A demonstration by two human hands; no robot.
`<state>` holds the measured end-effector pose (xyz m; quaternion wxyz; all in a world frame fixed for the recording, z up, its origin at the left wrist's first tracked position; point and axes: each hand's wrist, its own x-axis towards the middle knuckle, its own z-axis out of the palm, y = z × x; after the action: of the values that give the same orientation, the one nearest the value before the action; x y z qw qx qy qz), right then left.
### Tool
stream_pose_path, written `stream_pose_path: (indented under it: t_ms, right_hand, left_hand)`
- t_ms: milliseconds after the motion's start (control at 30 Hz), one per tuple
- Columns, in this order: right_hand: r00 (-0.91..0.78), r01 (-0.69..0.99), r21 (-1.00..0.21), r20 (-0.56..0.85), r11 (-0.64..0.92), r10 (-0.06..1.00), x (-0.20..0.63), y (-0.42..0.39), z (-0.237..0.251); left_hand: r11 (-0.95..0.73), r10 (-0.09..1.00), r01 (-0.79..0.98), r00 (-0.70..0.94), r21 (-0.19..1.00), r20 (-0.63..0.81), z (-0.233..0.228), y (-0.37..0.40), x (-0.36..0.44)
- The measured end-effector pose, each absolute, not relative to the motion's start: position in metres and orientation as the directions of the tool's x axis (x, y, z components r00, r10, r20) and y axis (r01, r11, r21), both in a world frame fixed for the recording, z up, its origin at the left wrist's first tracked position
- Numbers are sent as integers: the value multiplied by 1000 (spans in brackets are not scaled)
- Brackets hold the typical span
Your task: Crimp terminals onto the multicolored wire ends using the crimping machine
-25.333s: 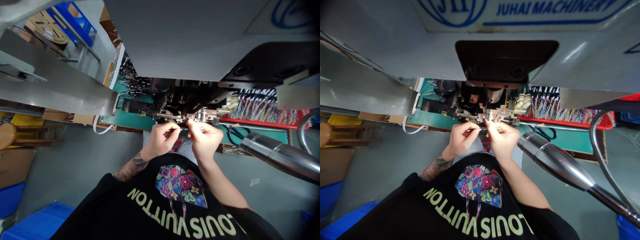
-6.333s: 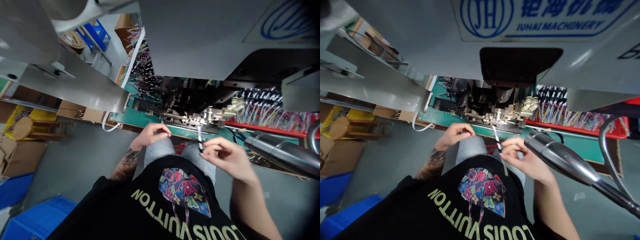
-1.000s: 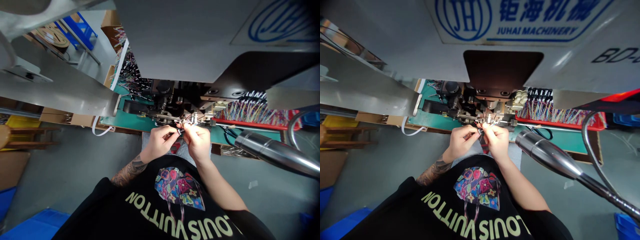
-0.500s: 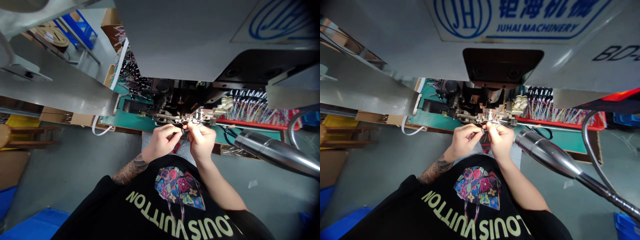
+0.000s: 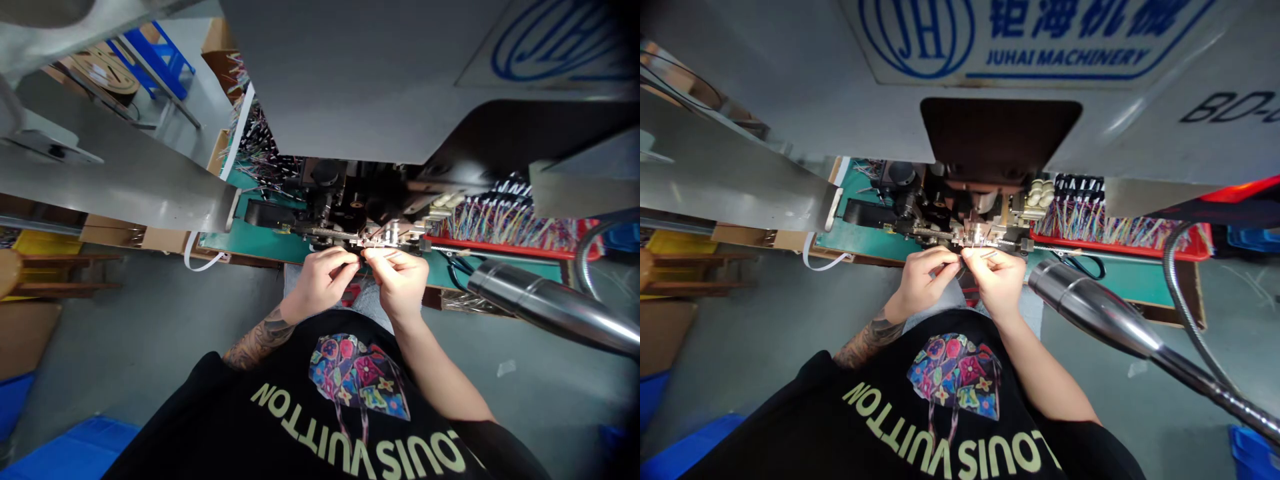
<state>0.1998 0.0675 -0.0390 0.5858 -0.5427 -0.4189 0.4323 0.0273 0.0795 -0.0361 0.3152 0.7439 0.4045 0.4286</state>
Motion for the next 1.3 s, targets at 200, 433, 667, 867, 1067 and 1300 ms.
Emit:
stream_pose_path:
  t_ms: [200,433,667,867,1067,1300]
  right_hand:
    - [359,-3,-999,47,51,932,199,67,-39]
    - [387,-10,-1000,-2,2,922,196,70,-37]
    - [391,-14,-1000,-10,-5,920,196,68,-36]
    - [153,-141,-989,-68,-47,986,204,66,-45]
    - [140,-195,-980,-73,-45,988,206,62,-48]
    - [318,-116,-993,-62,-26,946,200,64,-45]
  left_hand:
    - [-514,850,349,331,783,410,-34,77,29]
    - [-516,854,404,304,755,421,-37,75,31]
    - [-538,842,412,314,735,439,-38,76,30]
    - [-446,876,316,347,837,336,-34,78,24]
    - [-183,892,156,442,971,97,-27,77,20]
    - [-336,910,276,344,901,234,-32,75,28]
